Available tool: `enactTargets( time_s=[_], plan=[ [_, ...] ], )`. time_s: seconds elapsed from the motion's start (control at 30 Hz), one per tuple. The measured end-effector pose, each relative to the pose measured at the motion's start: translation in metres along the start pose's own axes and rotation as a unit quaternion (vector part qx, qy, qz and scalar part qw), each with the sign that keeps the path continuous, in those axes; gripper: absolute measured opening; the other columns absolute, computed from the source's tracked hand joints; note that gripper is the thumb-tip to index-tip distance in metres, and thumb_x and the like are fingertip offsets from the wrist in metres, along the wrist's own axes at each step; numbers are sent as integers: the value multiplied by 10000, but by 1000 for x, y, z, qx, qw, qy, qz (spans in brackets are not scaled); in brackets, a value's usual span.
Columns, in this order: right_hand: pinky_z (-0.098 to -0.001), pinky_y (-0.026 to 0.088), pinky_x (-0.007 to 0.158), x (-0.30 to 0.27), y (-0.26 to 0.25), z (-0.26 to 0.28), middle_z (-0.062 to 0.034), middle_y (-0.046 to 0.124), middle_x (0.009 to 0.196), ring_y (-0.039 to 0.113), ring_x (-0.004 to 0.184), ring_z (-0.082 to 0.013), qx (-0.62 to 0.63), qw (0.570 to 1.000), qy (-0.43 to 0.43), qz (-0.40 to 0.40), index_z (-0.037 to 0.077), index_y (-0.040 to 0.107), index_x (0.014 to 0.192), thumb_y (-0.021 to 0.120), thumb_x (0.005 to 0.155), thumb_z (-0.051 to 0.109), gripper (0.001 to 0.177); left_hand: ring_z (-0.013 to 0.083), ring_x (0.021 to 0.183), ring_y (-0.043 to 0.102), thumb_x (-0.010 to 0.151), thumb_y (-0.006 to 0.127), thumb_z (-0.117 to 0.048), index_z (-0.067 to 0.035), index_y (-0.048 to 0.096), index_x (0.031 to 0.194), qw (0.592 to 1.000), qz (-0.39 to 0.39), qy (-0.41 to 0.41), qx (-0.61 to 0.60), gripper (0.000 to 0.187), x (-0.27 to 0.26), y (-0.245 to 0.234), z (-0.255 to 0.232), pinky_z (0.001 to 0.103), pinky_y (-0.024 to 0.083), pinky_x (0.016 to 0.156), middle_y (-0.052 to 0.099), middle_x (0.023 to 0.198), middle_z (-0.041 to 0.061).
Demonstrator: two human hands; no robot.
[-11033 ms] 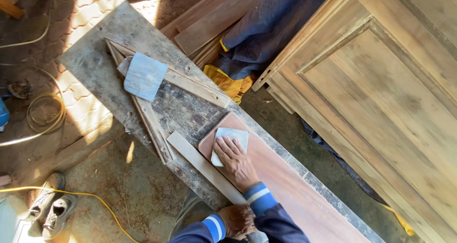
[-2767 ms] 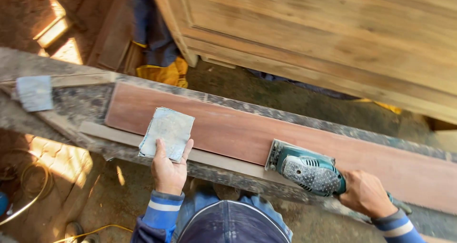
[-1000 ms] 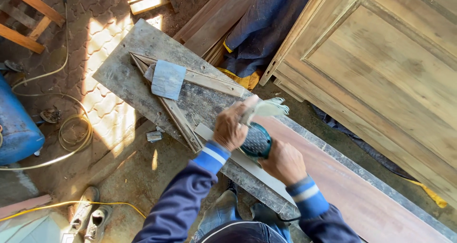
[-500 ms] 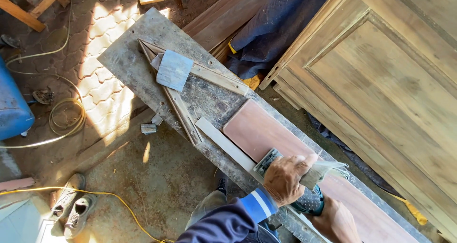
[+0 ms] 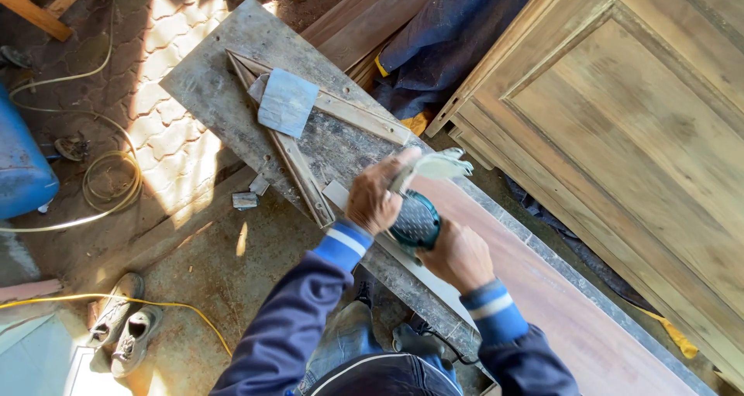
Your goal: Sanding a long piece of wood using an orbital sander and manual sandpaper.
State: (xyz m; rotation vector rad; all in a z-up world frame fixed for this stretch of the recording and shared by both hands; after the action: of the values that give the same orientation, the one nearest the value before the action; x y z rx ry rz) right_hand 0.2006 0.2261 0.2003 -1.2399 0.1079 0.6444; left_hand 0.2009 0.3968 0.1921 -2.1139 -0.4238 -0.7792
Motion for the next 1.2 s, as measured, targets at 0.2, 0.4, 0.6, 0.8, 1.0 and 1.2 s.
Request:
enactTargets(
  time_s=[0.2,0.4,0.6,0.8,1.0,1.2],
  plan=[
    [-453,594,729,18,-14,40,-229,735,812,732,772,-361,-6,1000,-19,-15,-6,703,938,832,702,329,430,345,1031,734,957,541,-25,-121,551,1415,993,19,-96,-68,468,34,-51,16,420,628,889,731,1210,170],
    [-416,624,717,10,-4,-6,-199,748,799,756,716,-316,-3,1000,1,11,-16,675,1038,837,723,336,499,263,972,761,1074,580,-41,-128,511,1458,995,62,-77,-22,399,4,23,19,378,653,805,737,1134,134],
    [-394,654,719,-44,-14,-90,-140,783,872,777,710,-269,21,998,47,27,35,689,1093,813,748,318,464,270,880,730,978,605,7,-96,440,1518,997,67,19,-17,574,8,57,-84,388,640,792,732,1121,174],
    [-354,655,821,-92,-1,-226,-114,811,931,808,787,-238,-18,995,77,56,79,722,1086,854,715,413,517,270,861,710,909,723,-132,-109,447,1494,980,126,-97,-116,646,-17,139,-177,410,594,787,719,1062,167],
    [-419,637,834,-134,-39,-252,-128,808,977,794,890,-287,21,984,170,49,149,679,1199,928,670,401,637,309,910,681,813,789,-167,-112,476,1492,968,211,-89,-103,750,1,153,-249,460,568,812,670,1077,169],
    [-382,654,820,-114,-7,-284,-99,824,933,825,827,-243,54,983,159,76,128,689,1127,911,688,428,576,307,942,684,815,774,-148,-116,474,1486,972,187,-91,-109,735,5,161,-225,464,560,848,672,1096,163]
  ],
)
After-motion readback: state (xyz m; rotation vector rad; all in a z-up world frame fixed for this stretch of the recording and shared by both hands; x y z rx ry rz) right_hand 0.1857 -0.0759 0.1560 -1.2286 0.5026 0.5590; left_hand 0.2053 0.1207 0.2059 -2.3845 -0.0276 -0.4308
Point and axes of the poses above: each hand's wrist, its own x-axis towards the middle knuckle, its own y-axis out of the palm, z = x × y, the point moved 6 cm from there along x, towards the middle knuckle
